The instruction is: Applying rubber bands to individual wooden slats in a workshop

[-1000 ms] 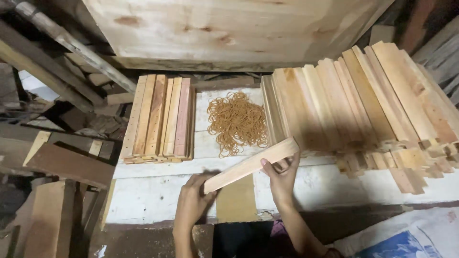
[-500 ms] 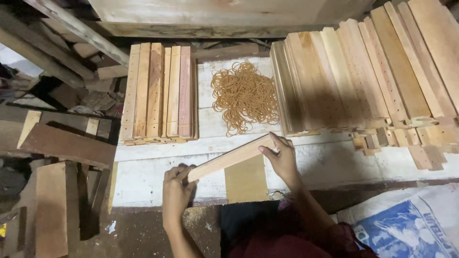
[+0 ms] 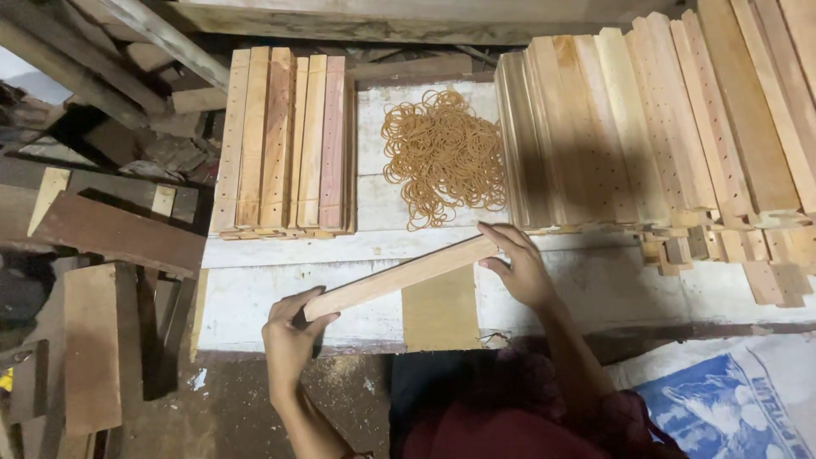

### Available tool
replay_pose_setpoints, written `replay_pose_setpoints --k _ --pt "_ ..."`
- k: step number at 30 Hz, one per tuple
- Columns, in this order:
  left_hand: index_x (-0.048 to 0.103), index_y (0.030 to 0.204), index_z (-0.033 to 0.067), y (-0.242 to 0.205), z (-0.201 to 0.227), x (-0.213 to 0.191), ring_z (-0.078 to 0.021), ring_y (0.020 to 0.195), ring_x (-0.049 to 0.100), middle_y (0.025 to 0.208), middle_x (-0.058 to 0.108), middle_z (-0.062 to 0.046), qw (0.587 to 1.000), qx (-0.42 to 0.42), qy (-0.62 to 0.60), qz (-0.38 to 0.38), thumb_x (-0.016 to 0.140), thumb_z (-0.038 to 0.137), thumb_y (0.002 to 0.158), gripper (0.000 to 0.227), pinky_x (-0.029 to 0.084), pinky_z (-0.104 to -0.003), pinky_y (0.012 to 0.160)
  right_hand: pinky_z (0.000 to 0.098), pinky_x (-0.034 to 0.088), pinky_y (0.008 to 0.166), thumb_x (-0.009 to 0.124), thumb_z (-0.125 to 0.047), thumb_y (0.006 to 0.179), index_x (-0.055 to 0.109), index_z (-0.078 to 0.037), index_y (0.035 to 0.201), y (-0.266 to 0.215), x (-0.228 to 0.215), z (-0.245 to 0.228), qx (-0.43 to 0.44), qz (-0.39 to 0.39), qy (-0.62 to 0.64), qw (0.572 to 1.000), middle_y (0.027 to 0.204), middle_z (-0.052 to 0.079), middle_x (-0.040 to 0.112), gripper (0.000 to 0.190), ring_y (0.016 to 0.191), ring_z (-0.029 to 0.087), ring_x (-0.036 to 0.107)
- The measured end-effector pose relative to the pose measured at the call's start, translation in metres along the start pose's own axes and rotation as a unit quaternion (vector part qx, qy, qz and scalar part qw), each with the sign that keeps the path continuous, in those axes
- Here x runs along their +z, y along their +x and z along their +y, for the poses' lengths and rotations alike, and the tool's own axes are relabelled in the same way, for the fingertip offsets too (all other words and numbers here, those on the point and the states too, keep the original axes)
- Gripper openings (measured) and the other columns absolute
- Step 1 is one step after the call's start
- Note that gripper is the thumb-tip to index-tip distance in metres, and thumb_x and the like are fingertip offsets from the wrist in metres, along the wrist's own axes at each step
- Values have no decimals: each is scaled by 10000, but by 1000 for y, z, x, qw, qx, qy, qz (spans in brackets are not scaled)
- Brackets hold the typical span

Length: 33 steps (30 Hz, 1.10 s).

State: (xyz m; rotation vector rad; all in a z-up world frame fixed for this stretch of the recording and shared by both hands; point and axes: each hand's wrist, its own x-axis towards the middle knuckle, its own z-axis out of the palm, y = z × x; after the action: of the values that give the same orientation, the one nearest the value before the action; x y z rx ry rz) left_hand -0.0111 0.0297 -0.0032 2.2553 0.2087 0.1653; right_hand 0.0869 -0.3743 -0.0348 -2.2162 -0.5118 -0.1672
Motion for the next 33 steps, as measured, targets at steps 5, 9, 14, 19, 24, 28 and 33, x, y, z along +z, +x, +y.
replay_pose_setpoints --k 5,9,14,19,24,28,33 --pt "725 1252 144 -2 4 -6 -229 1223 630 1257 721 -110 999 -37 -36 -14 875 148 707 565 519 -368 1067 338 492 961 740 -129 896 656 -82 1344 -3 -1 3 18 21 20 999 1308 98 671 459 1192 251 640" --pt "751 1211 156 -4 0 -5 -212 1145 647 1203 736 -97 999 -29 -38 -1 884 128 707 522 565 -337 975 332 486 1011 783 -168 856 658 -93 1360 -3 1 14 43 17 10 999 1340 94 698 524 1102 225 681" --pt "760 1183 169 -3 4 -8 -185 1141 650 1189 761 -51 999 -36 -33 -5 886 132 703 497 542 -327 1006 305 545 873 796 -150 838 658 -135 1381 -4 0 16 98 4 47 994 1326 40 714 561 982 158 660" --pt "750 1179 133 -1 20 -9 -194 1188 642 1195 767 -55 999 -41 -7 -22 878 117 710 486 533 -333 1043 273 521 847 803 -167 831 675 -202 1378 -6 2 23 145 5 45 988 1262 -18 742 563 773 133 576" --pt "680 1288 90 8 124 15 -321 1258 529 1260 691 -126 995 50 90 -10 947 231 668 690 358 -485 1095 438 621 777 829 -23 774 682 -166 1384 -5 3 21 96 43 61 993 1190 165 748 643 979 373 724" --pt "672 1297 57 20 153 101 -339 1260 534 1270 682 -150 980 163 56 -97 925 141 664 687 349 -486 1110 451 613 795 833 -11 769 669 -129 1390 -6 4 16 81 62 84 991 1186 189 745 653 1014 398 716" --pt "653 1319 123 35 130 184 -232 1187 566 1182 651 -37 967 206 122 -93 877 282 730 650 416 -412 1043 424 621 807 833 -16 778 662 -140 1401 -9 3 15 73 80 69 992 1166 171 751 658 984 378 722"
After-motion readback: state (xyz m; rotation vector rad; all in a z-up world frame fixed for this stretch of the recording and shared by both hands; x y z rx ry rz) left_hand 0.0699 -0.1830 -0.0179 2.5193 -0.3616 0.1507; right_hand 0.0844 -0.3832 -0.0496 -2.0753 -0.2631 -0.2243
